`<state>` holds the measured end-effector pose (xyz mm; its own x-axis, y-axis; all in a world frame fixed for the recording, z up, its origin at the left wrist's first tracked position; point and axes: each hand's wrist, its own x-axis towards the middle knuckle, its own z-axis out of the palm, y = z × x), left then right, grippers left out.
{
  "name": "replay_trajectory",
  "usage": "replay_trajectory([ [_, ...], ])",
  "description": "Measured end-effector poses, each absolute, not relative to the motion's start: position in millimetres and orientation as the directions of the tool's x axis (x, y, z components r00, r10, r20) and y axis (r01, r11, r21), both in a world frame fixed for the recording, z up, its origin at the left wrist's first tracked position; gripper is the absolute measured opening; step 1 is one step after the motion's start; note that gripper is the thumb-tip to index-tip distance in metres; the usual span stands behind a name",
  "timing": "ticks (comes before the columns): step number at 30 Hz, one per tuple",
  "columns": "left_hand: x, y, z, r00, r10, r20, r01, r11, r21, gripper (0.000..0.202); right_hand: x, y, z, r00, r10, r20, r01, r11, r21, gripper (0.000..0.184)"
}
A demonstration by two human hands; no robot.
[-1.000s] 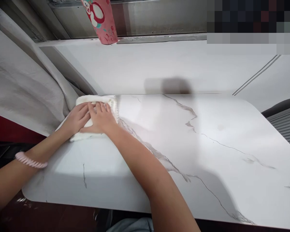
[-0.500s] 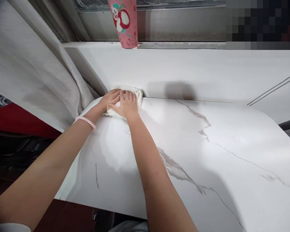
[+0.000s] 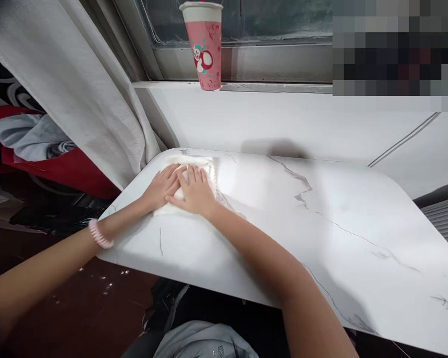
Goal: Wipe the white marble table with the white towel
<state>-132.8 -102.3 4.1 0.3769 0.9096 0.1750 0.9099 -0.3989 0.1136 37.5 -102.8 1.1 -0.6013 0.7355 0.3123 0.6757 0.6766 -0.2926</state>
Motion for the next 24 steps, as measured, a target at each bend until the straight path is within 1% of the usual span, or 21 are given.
replay_trajectory([
  [2,-127,-143,5,0.280,0.949,0.145,0.948,-0.297,0.116,0.053,44,-137,2,-0.634,0.705,0.318,0.635,0.710,-0.306,0.087],
  [4,-117,-182,4,0.241,0.961,0.133,0.957,-0.257,0.130,0.054,55,-170,3,-0.659,0.683,0.315,0.602,0.730,-0.323,0.088],
  [7,-97,-229,1,0.230,0.962,0.146,0.959,-0.249,0.133,0.058,78,-212,5,-0.708,0.642,0.294,0.544,0.761,-0.353,0.091],
  [11,-66,-261,0,0.286,0.950,0.129,0.944,-0.302,0.130,0.061,113,-243,4,-0.732,0.612,0.301,0.501,0.782,-0.371,0.092],
  [15,-40,-254,8,0.334,0.938,0.094,0.930,-0.344,0.130,0.057,130,-250,0,-0.690,0.650,0.319,0.568,0.759,-0.318,0.091],
  [19,-26,-219,14,0.369,0.928,0.050,0.914,-0.372,0.161,0.055,137,-226,-4,-0.644,0.695,0.320,0.638,0.718,-0.278,0.091],
  [24,-9,-144,11,0.338,0.936,0.103,0.916,-0.352,0.193,0.053,152,-152,-6,-0.622,0.731,0.281,0.678,0.682,-0.276,0.090],
])
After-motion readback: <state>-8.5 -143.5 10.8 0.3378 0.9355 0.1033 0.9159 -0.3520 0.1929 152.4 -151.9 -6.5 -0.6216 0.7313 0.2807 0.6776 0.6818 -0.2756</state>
